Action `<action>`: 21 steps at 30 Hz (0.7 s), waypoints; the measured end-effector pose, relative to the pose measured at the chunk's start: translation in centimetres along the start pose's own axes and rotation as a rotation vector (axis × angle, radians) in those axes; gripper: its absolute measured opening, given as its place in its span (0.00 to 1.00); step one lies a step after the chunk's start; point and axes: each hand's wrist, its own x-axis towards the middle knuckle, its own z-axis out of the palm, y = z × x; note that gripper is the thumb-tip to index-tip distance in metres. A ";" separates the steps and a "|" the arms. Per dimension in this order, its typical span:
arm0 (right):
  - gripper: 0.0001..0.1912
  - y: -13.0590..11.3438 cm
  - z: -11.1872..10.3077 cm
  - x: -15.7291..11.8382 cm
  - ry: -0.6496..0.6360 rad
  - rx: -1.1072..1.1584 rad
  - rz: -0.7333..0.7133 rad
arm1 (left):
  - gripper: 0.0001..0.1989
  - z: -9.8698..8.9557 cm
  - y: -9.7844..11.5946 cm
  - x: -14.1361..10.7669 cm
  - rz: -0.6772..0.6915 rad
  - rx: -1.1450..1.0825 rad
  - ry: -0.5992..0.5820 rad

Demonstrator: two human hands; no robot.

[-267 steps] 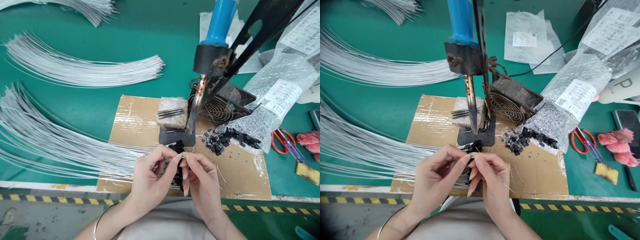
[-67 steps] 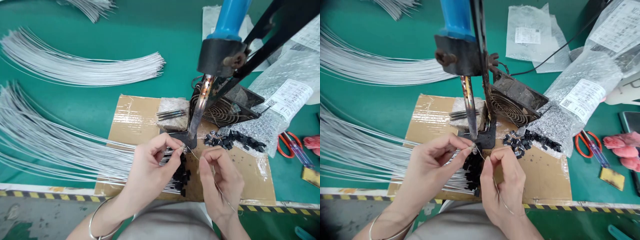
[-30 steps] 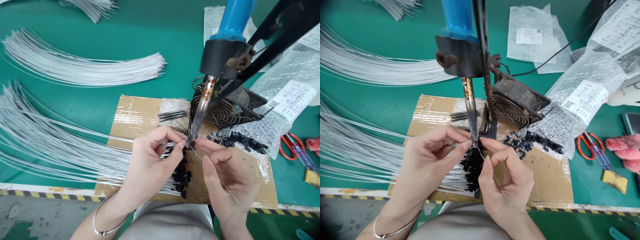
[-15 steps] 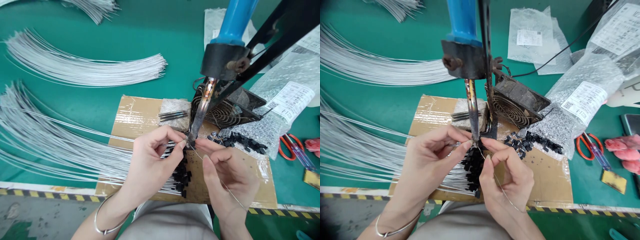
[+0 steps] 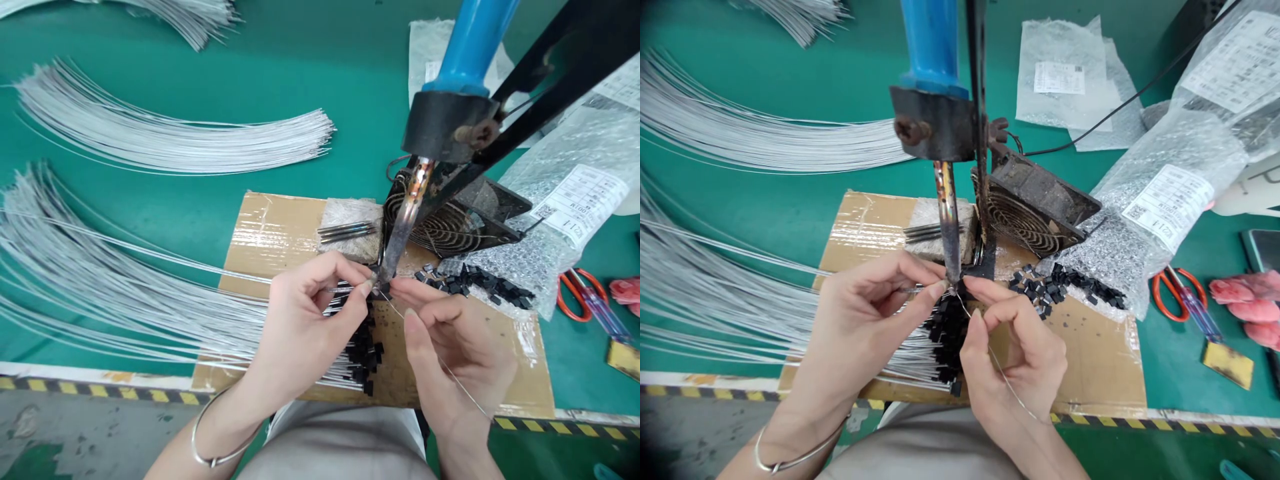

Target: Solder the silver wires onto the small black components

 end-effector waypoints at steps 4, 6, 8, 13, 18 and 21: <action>0.09 -0.1 0.1 0.0 0.005 -0.003 0.015 | 0.07 -0.1 0.0 0.0 -0.005 -0.008 -0.008; 0.10 -0.2 0.1 -0.1 0.007 -0.010 0.032 | 0.07 -0.1 0.1 0.0 0.000 -0.010 -0.010; 0.10 -0.3 0.1 -0.1 0.011 -0.015 0.044 | 0.07 -0.1 0.2 0.0 0.006 -0.008 -0.007; 0.10 -0.3 0.1 -0.2 0.009 -0.004 0.022 | 0.08 0.0 0.1 0.0 0.007 -0.003 -0.002; 0.11 -0.3 0.2 -0.1 0.014 -0.008 0.026 | 0.07 0.1 0.1 0.0 0.024 0.006 0.003; 0.10 -0.2 0.2 0.0 0.022 -0.019 -0.008 | 0.07 0.1 0.0 0.0 0.038 0.001 0.005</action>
